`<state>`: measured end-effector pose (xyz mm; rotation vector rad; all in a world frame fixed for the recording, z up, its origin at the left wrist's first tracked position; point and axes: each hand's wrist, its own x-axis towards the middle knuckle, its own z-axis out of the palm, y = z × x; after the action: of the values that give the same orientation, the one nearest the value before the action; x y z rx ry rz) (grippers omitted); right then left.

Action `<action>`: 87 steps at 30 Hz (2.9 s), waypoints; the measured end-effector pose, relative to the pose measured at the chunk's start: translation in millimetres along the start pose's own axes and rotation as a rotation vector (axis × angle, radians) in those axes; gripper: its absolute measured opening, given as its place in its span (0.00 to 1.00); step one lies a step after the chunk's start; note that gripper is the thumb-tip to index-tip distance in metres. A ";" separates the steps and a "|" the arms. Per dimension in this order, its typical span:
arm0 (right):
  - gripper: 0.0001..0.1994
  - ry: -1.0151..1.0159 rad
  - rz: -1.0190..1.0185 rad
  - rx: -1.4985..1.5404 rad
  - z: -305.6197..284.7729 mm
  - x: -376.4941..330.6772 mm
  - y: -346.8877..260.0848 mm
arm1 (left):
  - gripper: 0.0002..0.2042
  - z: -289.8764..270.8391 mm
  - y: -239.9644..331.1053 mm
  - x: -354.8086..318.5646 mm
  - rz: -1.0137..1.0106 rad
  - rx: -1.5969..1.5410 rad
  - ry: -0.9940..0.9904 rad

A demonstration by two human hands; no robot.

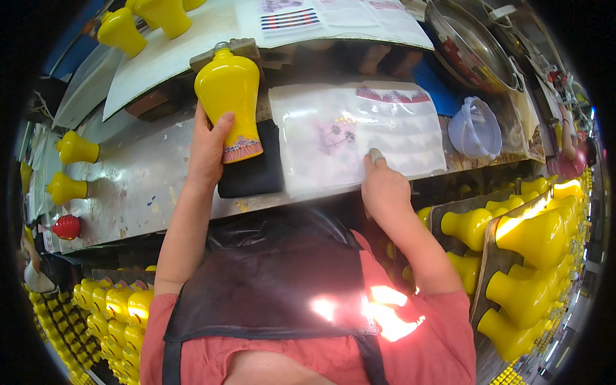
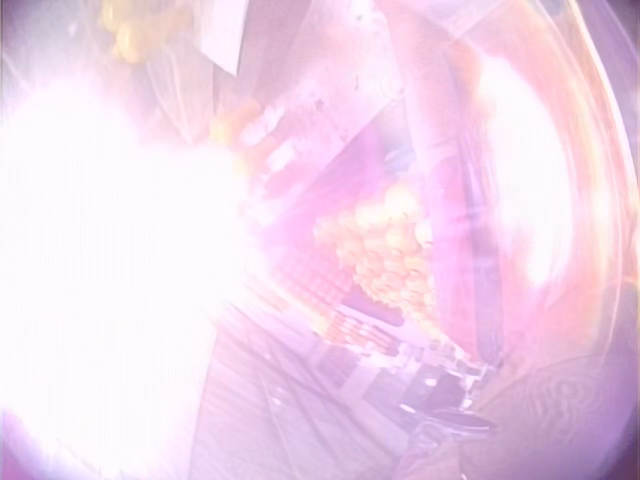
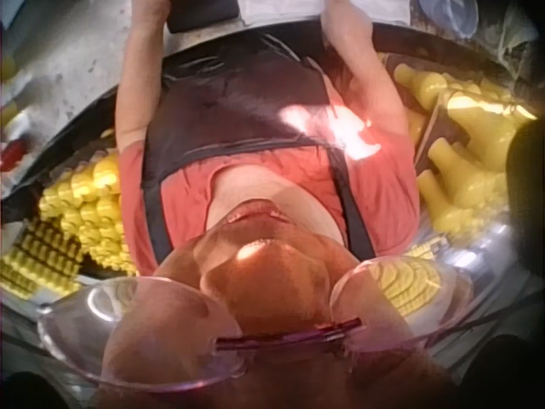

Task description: The person applies decorative stickers to yellow ceramic vases on a workbench. They peel stickers from a sheet, place them on the vase surface, and smooth them down with their fingers. The person handles multiple vases one at a time, rotating each to apply stickers to different sides.

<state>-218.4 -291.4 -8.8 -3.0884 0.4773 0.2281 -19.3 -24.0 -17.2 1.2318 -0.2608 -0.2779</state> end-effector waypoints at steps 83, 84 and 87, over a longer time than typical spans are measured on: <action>0.19 0.018 -0.138 0.089 19.9 39.0 -55.6 | 0.37 -1.6 -2.7 -2.7 0.001 0.000 0.061; 0.19 -0.021 -0.134 0.094 16.2 32.1 -49.6 | 0.38 -1.7 -2.8 -2.5 0.002 -0.001 0.058; 0.19 -0.051 -0.095 0.039 4.9 10.2 -28.0 | 0.38 -2.3 -3.7 -1.9 0.008 0.002 0.056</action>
<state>-201.1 -267.6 -15.5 -3.0486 0.3291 0.2914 -20.6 -22.4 -21.5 1.2385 -0.2176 -0.2365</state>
